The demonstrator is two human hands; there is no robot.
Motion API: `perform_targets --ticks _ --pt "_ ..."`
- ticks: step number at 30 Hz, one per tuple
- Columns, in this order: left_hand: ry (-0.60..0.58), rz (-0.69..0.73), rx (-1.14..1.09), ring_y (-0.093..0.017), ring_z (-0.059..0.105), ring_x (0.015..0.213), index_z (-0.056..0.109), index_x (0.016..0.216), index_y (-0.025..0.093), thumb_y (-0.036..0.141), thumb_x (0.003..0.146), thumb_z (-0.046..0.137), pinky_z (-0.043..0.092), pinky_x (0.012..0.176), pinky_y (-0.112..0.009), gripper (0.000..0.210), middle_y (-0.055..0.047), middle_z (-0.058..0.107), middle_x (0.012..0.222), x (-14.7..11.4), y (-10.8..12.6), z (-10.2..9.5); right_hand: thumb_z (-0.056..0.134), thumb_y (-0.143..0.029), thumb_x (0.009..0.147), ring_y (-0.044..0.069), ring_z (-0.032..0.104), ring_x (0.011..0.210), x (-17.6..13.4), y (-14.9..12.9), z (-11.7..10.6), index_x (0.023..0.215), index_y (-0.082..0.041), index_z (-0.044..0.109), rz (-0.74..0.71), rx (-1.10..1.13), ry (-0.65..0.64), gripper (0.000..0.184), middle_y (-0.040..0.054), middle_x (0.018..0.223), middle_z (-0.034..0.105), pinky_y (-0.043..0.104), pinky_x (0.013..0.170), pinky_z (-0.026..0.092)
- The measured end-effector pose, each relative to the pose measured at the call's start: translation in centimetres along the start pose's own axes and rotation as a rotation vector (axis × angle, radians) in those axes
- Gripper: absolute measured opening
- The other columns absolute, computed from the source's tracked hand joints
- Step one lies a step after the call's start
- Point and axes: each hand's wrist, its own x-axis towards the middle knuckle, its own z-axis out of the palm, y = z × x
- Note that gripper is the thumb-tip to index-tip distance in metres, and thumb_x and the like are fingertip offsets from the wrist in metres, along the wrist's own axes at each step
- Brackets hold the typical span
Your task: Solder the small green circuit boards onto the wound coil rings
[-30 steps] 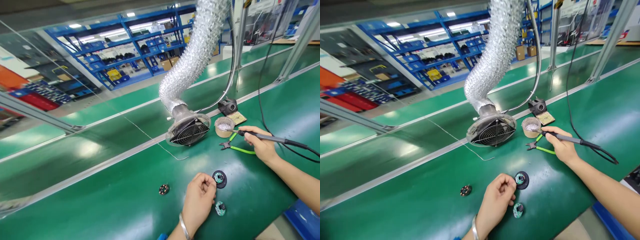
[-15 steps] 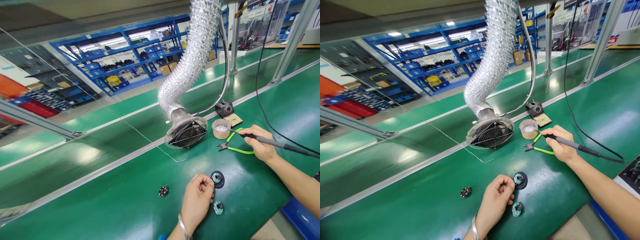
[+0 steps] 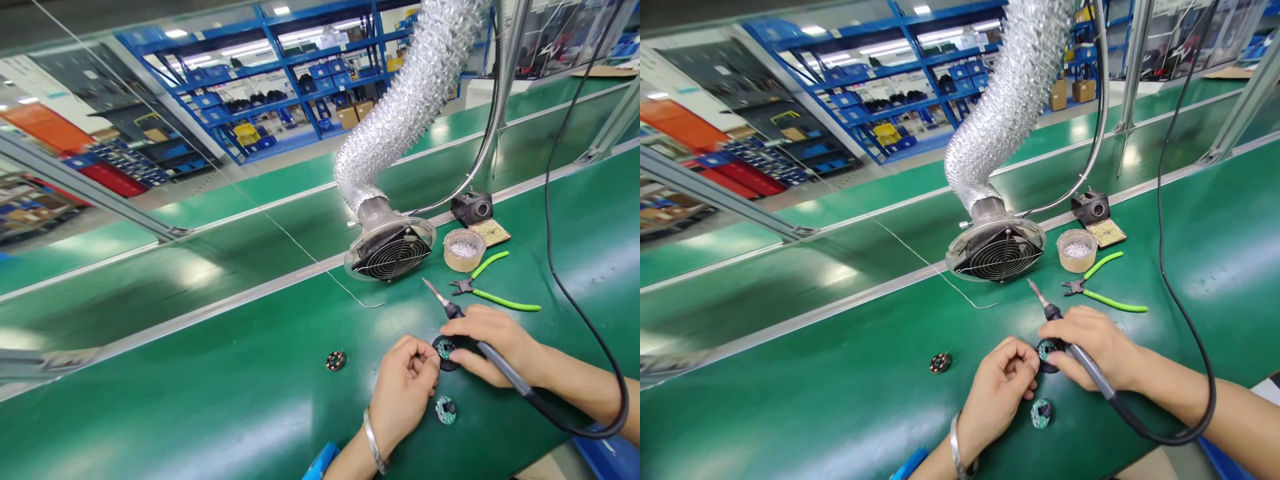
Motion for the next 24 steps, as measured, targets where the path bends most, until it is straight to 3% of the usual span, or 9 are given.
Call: perform_targets --ticks 5,18,24 --pt "-0.001 0.008 0.002 -0.008 0.053 0.051 0.056 0.071 0.016 0.019 0.079 0.055 0.046 0.048 -0.018 0.008 0.002 0.051 0.072 -0.18 0.00 -0.03 0.054 -0.015 0.083 0.017 0.055 0.072 -0.02 -0.25 0.36 0.109 -0.018 0.056 0.003 0.056 -0.078 0.026 0.0040 0.081 0.064 0.031 0.067 0.046" --pt "-0.016 0.026 0.020 -0.008 0.053 0.053 0.056 0.071 0.016 0.021 0.081 0.055 0.048 0.049 -0.020 0.011 0.001 0.051 0.072 -0.21 0.48 -0.10 0.053 -0.012 0.083 0.018 0.051 0.069 -0.10 -0.56 0.40 0.112 -0.017 0.054 -0.018 0.026 -0.080 0.030 0.0028 0.076 0.058 0.031 0.064 0.042" --pt "0.034 0.058 0.006 -0.007 0.055 0.048 0.062 0.090 0.017 0.024 0.080 0.061 0.046 0.042 -0.018 0.012 0.000 0.056 0.080 -0.26 0.08 -0.07 0.055 -0.011 0.082 0.016 0.050 0.069 -0.71 -0.29 -0.31 0.112 -0.018 0.053 0.041 0.110 -0.064 0.031 0.0032 0.080 0.061 0.029 0.063 0.043"
